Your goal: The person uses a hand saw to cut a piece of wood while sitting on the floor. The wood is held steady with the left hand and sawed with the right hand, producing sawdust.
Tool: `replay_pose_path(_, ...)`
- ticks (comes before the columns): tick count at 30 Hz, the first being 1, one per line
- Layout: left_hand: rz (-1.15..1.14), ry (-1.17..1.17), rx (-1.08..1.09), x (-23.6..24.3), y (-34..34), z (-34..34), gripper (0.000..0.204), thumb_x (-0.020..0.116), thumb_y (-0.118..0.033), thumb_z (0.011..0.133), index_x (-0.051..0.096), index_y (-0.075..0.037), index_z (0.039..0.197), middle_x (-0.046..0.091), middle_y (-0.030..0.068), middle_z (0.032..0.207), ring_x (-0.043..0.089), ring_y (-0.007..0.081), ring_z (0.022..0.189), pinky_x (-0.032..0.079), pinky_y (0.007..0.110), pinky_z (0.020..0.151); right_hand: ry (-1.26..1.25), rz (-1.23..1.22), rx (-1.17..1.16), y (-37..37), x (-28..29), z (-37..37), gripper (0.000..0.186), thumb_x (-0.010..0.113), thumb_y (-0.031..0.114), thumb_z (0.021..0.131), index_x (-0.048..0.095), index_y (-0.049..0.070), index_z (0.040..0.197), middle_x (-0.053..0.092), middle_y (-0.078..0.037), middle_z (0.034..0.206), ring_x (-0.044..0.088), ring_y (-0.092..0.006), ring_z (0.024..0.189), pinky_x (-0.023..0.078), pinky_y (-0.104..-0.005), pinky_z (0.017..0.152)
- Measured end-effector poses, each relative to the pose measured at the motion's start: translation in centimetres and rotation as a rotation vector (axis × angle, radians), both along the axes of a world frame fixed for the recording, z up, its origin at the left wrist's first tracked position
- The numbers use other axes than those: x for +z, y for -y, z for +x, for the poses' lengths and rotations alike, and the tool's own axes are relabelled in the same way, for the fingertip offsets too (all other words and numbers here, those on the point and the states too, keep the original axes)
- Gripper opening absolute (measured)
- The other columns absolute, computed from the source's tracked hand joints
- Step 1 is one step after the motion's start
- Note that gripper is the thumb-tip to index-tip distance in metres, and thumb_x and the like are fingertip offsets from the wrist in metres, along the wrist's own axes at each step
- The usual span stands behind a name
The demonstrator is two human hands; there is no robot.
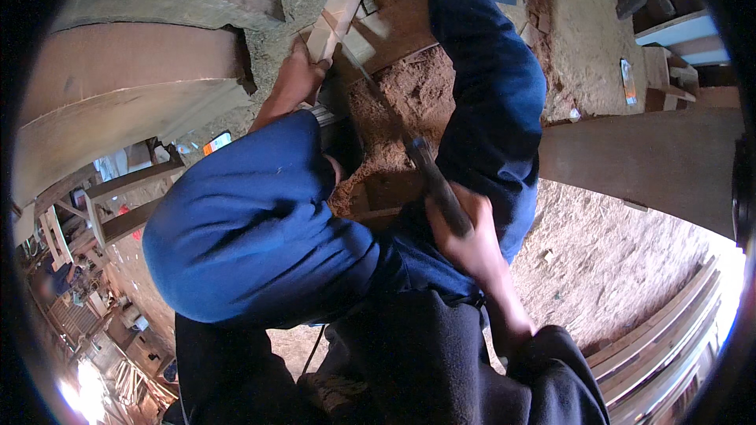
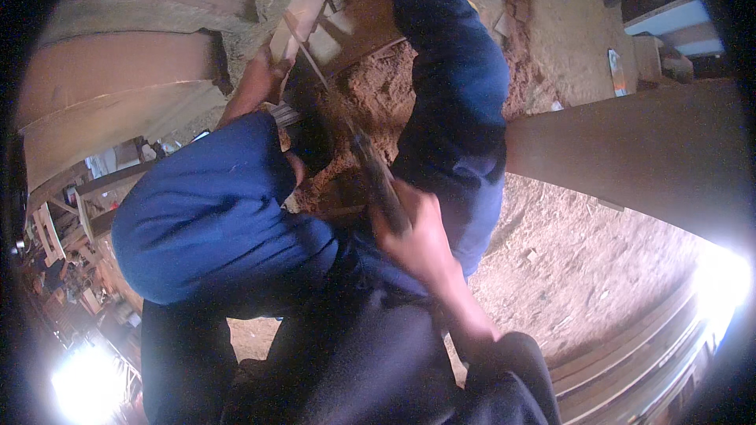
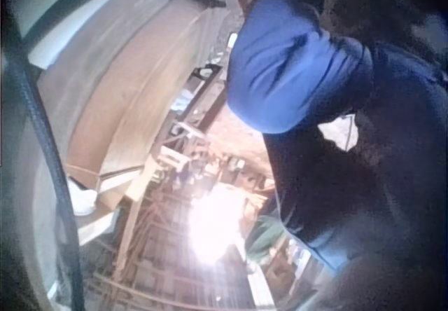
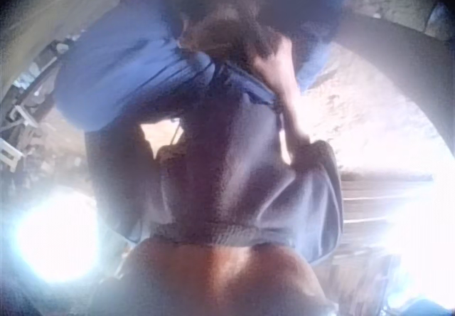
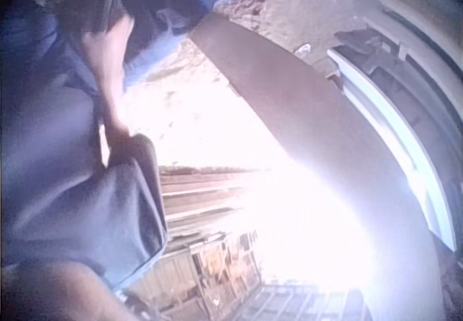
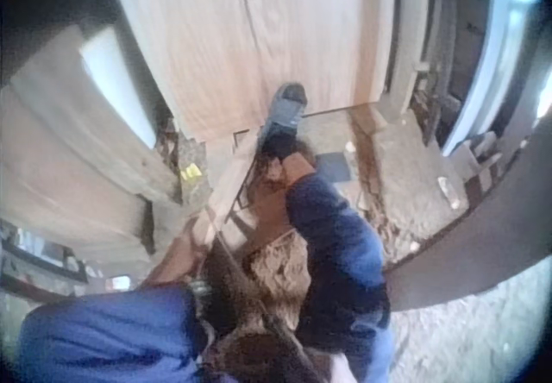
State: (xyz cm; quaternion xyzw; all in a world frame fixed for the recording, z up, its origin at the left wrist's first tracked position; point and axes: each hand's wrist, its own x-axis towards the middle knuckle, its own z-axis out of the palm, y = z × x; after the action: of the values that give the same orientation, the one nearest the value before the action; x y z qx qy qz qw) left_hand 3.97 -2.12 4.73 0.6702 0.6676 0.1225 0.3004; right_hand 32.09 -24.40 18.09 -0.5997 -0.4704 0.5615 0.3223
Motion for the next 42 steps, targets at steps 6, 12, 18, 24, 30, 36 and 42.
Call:
replay_pose_path(6,-0.021,-0.137,0.000,-1.0,-0.5,0.1,0.066,0.069,-0.021,0.086,0.036,-0.002,0.140,0.063,0.0306,0.115,0.061,0.0468,0.108,0.049,0.049,0.093,-0.012,-0.116,-0.046,2.3,2.3,1.7,0.008,0.061,0.004,0.088,0.061,-0.004,0.084,0.057,-0.014,0.062,0.052,-0.0098,0.059,0.045,-0.0342,0.054)
replay_pose_path(12,-0.056,-0.077,-0.034,1.3,-0.5,0.1,0.064,0.068,-0.025,0.087,0.039,-0.002,0.139,0.064,0.0301,0.112,0.062,0.0451,0.108,0.049,0.048,0.093,-0.050,-0.138,-0.084,1.9,0.3,1.3,0.012,0.064,0.006,0.086,0.058,-0.004,0.083,0.055,-0.015,0.063,0.047,-0.0098,0.061,0.044,-0.0315,0.057)
replay_pose_path(18,-0.037,-0.107,-0.026,1.5,0.1,-0.3,0.063,0.069,-0.027,0.086,0.042,-0.005,0.139,0.065,0.0299,0.111,0.062,0.0465,0.106,0.049,0.051,0.091,-0.007,-0.109,-0.032,3.1,1.8,1.0,0.010,0.063,0.006,0.086,0.058,-0.003,0.083,0.056,-0.015,0.064,0.050,-0.0118,0.059,0.044,-0.0322,0.055)
replay_pose_path(24,0.012,-0.051,-0.021,0.1,-0.3,-0.5,0.064,0.069,-0.028,0.085,0.044,-0.007,0.139,0.065,0.0301,0.110,0.062,0.0451,0.105,0.049,0.051,0.091,-0.013,-0.117,-0.024,2.2,0.1,1.4,0.011,0.062,0.007,0.087,0.059,-0.003,0.082,0.057,-0.015,0.064,0.051,-0.0120,0.061,0.045,-0.0332,0.058)
replay_pose_path(30,-0.051,-0.125,0.033,0.4,0.4,0.7,0.064,0.069,-0.028,0.085,0.043,-0.002,0.138,0.065,0.0296,0.110,0.062,0.0453,0.106,0.050,0.050,0.090,0.022,-0.183,0.000,3.0,2.8,1.5,0.011,0.061,0.008,0.088,0.060,-0.003,0.085,0.057,-0.018,0.066,0.051,-0.0121,0.061,0.045,-0.0334,0.058)
replay_pose_path(36,0.017,-0.025,-0.019,-1.0,-0.3,-0.1,0.061,0.068,-0.027,0.086,0.043,-0.001,0.136,0.065,0.0307,0.109,0.062,0.0467,0.105,0.050,0.050,0.091,-0.008,-0.088,-0.024,1.6,-0.3,1.8,0.012,0.060,0.010,0.092,0.061,-0.001,0.087,0.050,0.001,0.064,0.045,-0.0050,0.062,0.038,-0.0260,0.053)
replay_pose_path(42,0.013,-0.052,0.002,-0.3,0.2,-0.4,0.063,0.069,-0.028,0.086,0.043,-0.004,0.138,0.065,0.0297,0.111,0.061,0.0473,0.105,0.050,0.050,0.091,0.001,-0.154,0.003,1.9,2.6,1.8,0.010,0.061,0.007,0.088,0.061,-0.003,0.087,0.059,-0.015,0.068,0.052,-0.0108,0.064,0.046,-0.0323,0.061)
